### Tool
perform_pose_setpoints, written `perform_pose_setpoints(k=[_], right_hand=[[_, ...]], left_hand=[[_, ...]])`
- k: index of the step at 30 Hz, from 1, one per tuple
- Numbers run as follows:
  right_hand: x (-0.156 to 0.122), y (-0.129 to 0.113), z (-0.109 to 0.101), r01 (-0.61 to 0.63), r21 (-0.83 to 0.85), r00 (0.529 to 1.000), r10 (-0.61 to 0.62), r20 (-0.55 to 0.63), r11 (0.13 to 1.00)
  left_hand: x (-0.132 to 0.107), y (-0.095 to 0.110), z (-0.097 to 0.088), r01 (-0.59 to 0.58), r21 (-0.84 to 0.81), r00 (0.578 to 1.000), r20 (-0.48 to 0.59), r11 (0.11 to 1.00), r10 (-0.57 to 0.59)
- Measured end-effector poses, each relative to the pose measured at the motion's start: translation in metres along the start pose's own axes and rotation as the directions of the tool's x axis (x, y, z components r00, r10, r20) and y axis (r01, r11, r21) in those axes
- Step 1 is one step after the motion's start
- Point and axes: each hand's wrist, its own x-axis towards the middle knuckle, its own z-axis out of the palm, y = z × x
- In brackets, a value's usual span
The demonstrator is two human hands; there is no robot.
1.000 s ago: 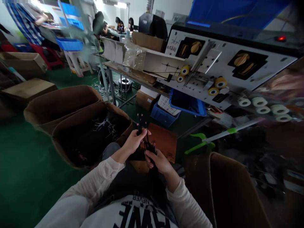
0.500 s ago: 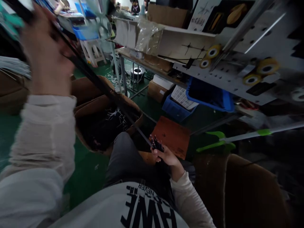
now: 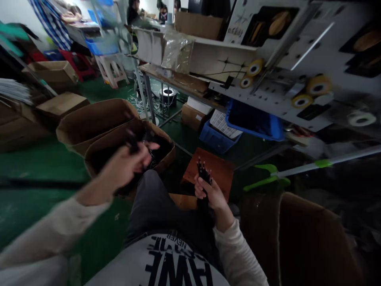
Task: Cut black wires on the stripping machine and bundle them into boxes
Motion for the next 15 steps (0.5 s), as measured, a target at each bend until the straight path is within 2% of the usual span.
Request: perform_pose_setpoints(k=[1,2,3,4,5,6,9,13,15], right_hand=[[0.003,0.0,0.007,0.013,-0.014,1.0,-0.013,0.001,1.0],[0.006,0.0,0.013,0.029,-0.035,1.0,-0.029,-0.005,0.999],[0.008,0.001,0.018,0.045,-0.068,0.999,-0.046,-0.017,0.997],[0.009,0.002,0.021,0.06,-0.112,0.998,-0.063,-0.031,0.992],[0.01,0.002,0.024,0.074,-0.161,0.996,-0.082,-0.043,0.984],[0.011,0.002,0.025,0.084,-0.211,0.994,-0.096,-0.049,0.974],[0.01,-0.003,0.026,0.089,-0.32,0.993,-0.107,-0.041,0.943],[0.009,-0.015,0.027,0.066,-0.417,0.995,-0.091,-0.04,0.906],[0.011,-0.019,0.027,0.074,-0.475,0.991,-0.117,-0.061,0.877]], left_hand=[[-0.008,-0.014,0.016,0.132,-0.01,0.984,0.12,0.991,-0.13],[-0.018,-0.031,0.034,0.289,-0.009,0.926,0.256,0.957,-0.277],[-0.027,-0.049,0.053,0.393,-0.015,0.866,0.342,0.92,-0.364],[-0.036,-0.066,0.071,0.465,-0.03,0.809,0.421,0.885,-0.411],[-0.044,-0.08,0.087,0.509,-0.054,0.771,0.473,0.859,-0.427],[-0.05,-0.092,0.1,0.536,-0.077,0.75,0.499,0.84,-0.434],[-0.058,-0.106,0.12,0.562,-0.152,0.743,0.525,0.813,-0.416],[-0.056,-0.102,0.12,0.578,-0.163,0.729,0.544,0.8,-0.416],[-0.055,-0.103,0.119,0.566,-0.135,0.735,0.529,0.813,-0.424]])
